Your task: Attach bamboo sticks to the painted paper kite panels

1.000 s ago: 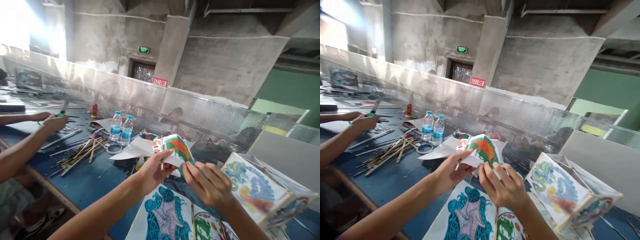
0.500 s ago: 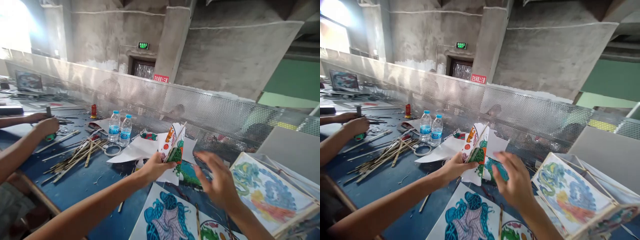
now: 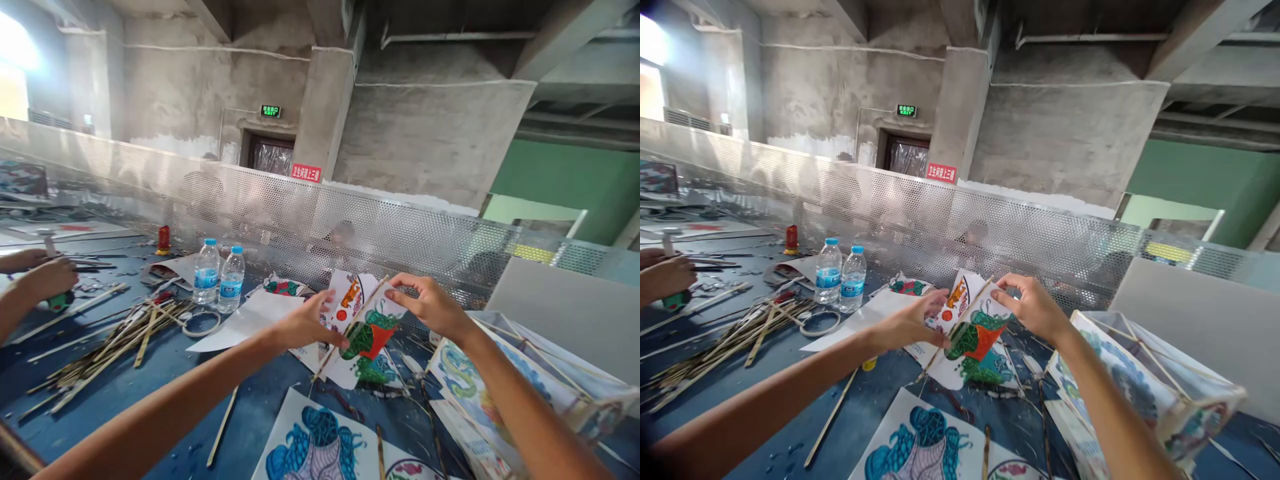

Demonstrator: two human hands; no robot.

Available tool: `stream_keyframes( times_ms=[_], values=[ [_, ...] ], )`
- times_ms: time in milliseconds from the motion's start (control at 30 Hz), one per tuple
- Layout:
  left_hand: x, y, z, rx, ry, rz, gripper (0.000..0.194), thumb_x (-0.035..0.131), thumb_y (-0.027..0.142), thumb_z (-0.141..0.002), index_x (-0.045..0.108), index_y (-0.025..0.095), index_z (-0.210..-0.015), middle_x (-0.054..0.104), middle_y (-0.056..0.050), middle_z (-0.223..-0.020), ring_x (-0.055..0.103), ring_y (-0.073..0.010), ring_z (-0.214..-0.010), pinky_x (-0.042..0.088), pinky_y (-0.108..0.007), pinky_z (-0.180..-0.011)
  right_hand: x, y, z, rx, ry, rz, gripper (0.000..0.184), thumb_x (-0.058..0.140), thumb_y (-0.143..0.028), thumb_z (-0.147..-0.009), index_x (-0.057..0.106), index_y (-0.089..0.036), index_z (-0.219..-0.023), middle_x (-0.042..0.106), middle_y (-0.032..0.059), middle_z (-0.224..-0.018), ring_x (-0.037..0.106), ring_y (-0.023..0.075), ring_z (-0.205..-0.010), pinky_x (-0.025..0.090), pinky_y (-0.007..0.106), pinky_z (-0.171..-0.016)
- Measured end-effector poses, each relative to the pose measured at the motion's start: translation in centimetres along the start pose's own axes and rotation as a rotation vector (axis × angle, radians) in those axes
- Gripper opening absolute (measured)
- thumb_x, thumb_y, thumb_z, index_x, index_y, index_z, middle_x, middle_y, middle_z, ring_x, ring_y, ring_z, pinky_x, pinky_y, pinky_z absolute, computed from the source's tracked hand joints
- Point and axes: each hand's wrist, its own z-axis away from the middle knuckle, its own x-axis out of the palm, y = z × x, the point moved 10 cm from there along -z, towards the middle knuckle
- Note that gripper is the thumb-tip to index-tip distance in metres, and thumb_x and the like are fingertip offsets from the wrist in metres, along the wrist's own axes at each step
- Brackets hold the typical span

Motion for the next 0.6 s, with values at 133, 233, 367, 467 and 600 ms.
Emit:
stream_keyframes(
  times_ms=[133,233,367,467,600],
  values=[
    [-1.6,5.5,-0.5,0.225,0.282,-0.259,0.092,0.098,0.031,-0.063,0.057,0.029,-0.145,0.047,-0.013,-0.145,0.044,-0.0319,-0.138,0.033,-0.052,-0.121,-0.4,0.0,0.9,0.015,0.049,0.135,0.032,0.061,-0.051,-0.092,0.072,-0.022,-0.085,0.074,0.003,-0.089,0.066,0.0216,-0.084,0.046,0.036,-0.081],
    [0.5,9.4,-0.9,0.376,0.39,-0.559,0.034,0.093,0.028,-0.076,0.079,0.035,-0.106,0.053,-0.006,-0.131,0.048,-0.0285,-0.13,0.034,-0.054,-0.115,-0.3,-0.7,1.1,0.0,0.049,0.195,0.033,0.06,-0.051,-0.092,0.07,-0.022,-0.082,0.073,0.0043,-0.088,0.064,0.0218,-0.083,0.042,0.036,-0.08],
    [2.5,10.4,-2.4,0.398,0.482,-0.636,0.017,0.092,0.033,-0.08,0.082,0.037,-0.092,0.056,-0.005,-0.132,0.044,-0.0305,-0.133,0.03,-0.056,-0.113,-0.4,-1.5,1.2,-0.014,0.094,0.262,0.03,0.058,-0.046,-0.092,0.067,-0.022,-0.078,0.07,0.004,-0.081,0.06,0.0212,-0.077,0.038,0.036,-0.077],
    [2.7,10.1,-3.1,0.397,0.52,-0.623,0.012,0.092,0.032,-0.08,0.083,0.036,-0.086,0.057,-0.004,-0.135,0.043,-0.0317,-0.134,0.027,-0.057,-0.112,-0.4,-0.8,1.2,0.019,0.13,0.287,0.031,0.056,-0.048,-0.093,0.066,-0.022,-0.078,0.07,0.0037,-0.082,0.06,0.0222,-0.079,0.037,0.037,-0.08],
    [1.7,9.9,-3.2,0.37,0.547,-0.562,0.012,0.091,0.029,-0.08,0.082,0.037,-0.081,0.06,-0.001,-0.138,0.043,-0.0314,-0.136,0.027,-0.057,-0.111,-0.7,1.8,1.1,0.107,0.183,0.245,0.029,0.057,-0.048,-0.088,0.066,-0.022,-0.079,0.068,0.0035,-0.08,0.06,0.0225,-0.079,0.038,0.036,-0.077]
  ],
)
